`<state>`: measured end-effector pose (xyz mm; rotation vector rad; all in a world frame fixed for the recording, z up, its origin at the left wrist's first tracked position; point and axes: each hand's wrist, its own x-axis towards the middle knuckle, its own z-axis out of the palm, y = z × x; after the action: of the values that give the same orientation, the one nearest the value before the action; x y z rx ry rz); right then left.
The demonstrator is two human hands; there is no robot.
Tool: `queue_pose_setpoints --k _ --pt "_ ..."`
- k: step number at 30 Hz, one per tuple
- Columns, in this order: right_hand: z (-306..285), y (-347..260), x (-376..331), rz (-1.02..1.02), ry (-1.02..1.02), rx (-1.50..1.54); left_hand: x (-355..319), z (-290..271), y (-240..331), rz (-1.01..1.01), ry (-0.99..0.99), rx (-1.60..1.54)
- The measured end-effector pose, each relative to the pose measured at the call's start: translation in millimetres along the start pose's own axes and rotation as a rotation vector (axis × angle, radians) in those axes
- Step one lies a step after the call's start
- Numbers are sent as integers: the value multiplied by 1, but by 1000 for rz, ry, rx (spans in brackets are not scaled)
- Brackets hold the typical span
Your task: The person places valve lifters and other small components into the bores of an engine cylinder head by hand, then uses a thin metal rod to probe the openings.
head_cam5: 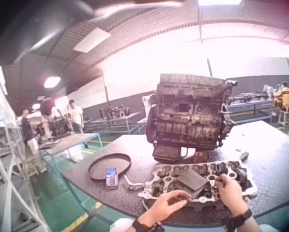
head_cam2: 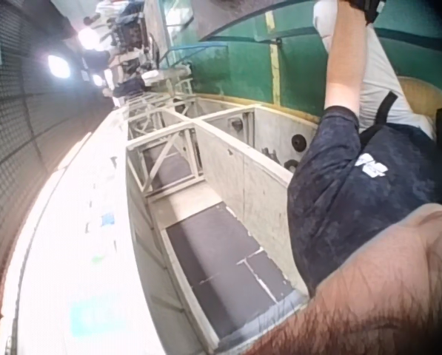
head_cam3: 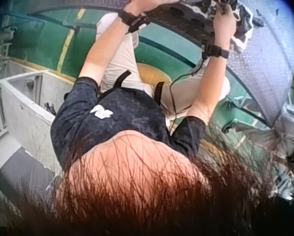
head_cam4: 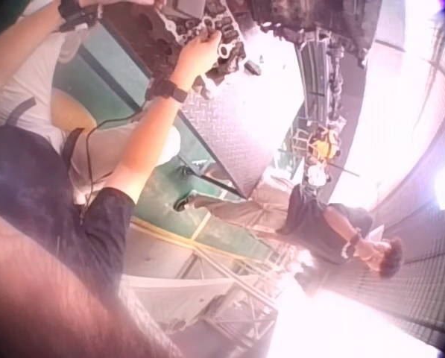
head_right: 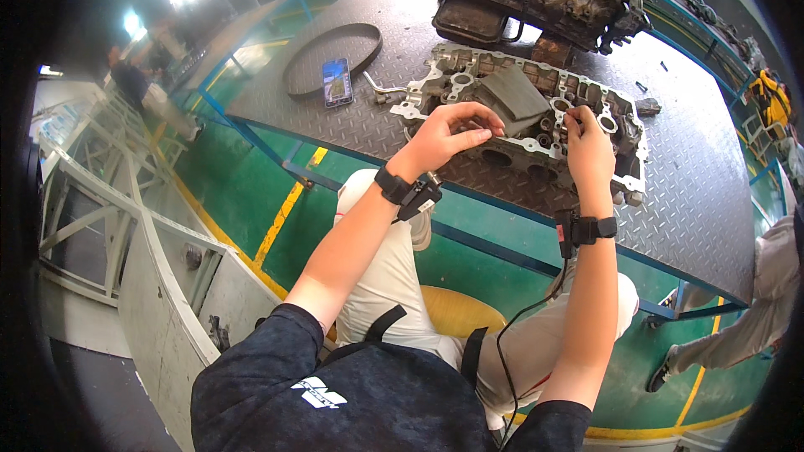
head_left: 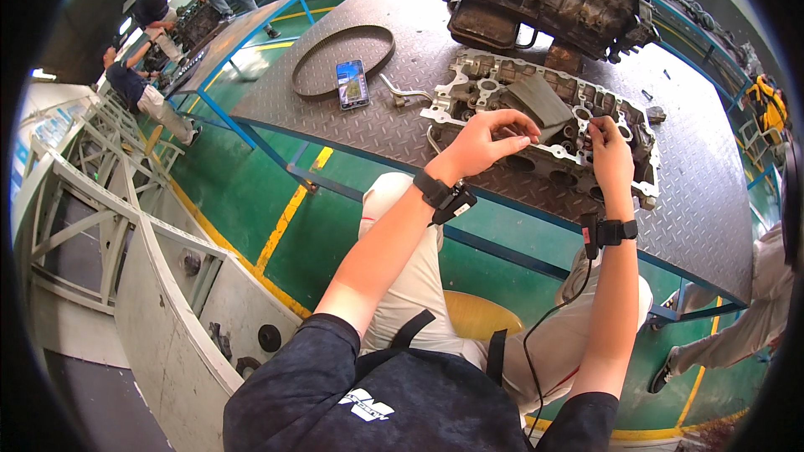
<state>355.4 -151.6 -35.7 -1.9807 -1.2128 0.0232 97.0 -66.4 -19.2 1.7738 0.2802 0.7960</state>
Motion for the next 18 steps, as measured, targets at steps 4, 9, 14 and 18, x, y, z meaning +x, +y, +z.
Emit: queue_pose_setpoints --k 4,9,14,18 --pt "-3 -1 0 -17 1 2 -1 36 58 334 -87 153" --pt "14 16 14 2 -52 11 1 99 141 699 -305 171" --pt "19 40 15 -150 -67 387 25 125 160 716 -370 -139" --pt "50 94 25 -766 335 -3 34 83 120 385 -202 -208"
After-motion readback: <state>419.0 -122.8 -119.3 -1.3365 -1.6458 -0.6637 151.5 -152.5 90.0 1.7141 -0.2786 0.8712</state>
